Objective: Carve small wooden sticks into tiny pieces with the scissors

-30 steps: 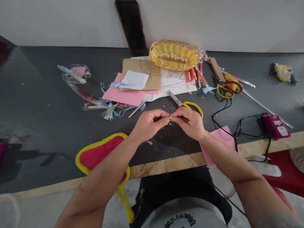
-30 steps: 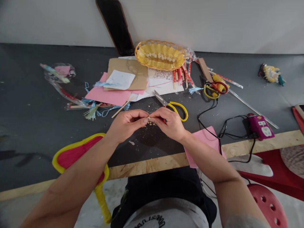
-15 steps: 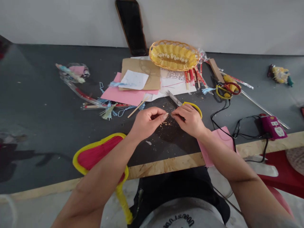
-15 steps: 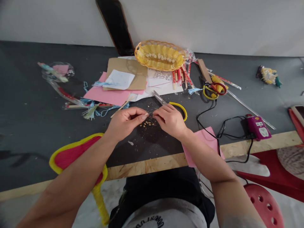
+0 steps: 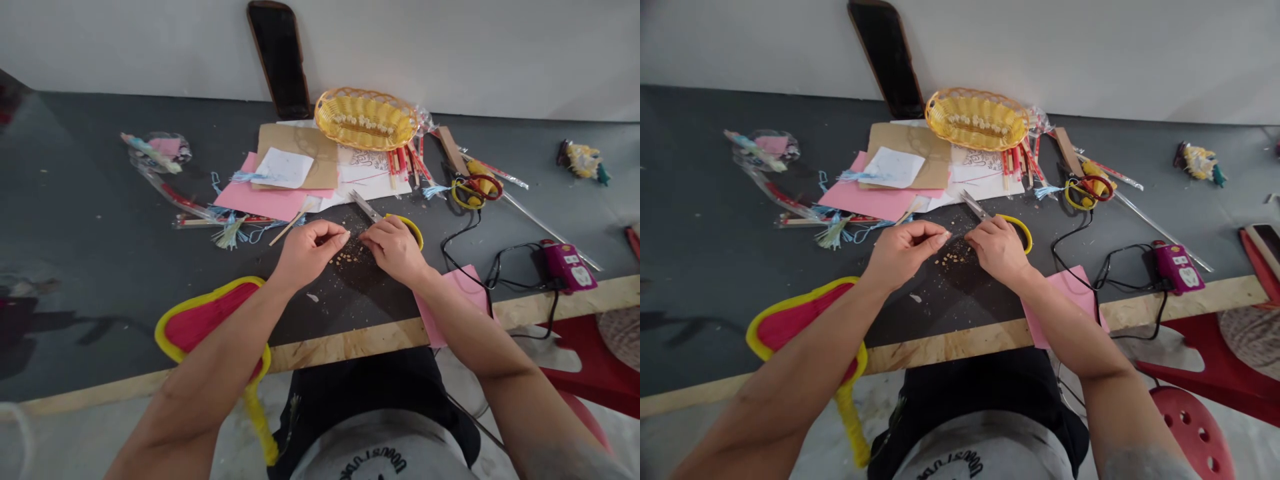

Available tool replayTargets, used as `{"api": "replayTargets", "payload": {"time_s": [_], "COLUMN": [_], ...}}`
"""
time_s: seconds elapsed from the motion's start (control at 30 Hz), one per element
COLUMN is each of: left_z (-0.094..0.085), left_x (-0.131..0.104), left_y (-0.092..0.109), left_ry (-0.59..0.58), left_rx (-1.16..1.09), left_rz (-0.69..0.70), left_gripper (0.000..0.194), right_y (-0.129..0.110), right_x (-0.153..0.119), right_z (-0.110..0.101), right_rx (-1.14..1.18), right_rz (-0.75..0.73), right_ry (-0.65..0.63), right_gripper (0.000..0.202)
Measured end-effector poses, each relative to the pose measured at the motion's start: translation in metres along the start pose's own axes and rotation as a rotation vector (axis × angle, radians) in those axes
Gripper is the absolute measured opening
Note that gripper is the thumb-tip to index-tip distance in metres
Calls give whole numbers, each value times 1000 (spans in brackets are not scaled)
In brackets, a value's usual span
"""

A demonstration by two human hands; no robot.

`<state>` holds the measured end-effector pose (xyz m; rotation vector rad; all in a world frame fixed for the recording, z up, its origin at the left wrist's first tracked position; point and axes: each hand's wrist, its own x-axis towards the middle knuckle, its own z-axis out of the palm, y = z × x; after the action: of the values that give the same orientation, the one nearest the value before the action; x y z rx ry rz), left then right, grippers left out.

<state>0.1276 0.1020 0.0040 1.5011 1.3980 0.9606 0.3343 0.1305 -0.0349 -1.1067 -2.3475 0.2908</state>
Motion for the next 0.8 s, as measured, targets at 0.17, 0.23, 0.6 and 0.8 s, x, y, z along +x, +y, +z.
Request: {"api": "replayTargets", "payload": {"time_s": [0.17, 0.23, 0.6, 0.8], "left_z": [1, 1, 2, 2], "left_x": [2, 3, 3, 4], "left_y": [-4, -5, -6, -7], "left_ry": [8, 14, 21, 55], "left_rx": [0, -9, -56, -264], "left_rz": [13, 6, 22, -39], "left_gripper": [24, 23, 25, 32], "right_y": [7, 9, -6, 4], "right_x": [8, 10, 2, 1], "right_z": [-13, -22, -49, -47], "right_rx": [-12, -62, -313, -190], "right_rz": [48, 65, 409, 505], "right_ry": [3, -62, -440, -288], "right_gripper": [20, 21, 49, 46]}}
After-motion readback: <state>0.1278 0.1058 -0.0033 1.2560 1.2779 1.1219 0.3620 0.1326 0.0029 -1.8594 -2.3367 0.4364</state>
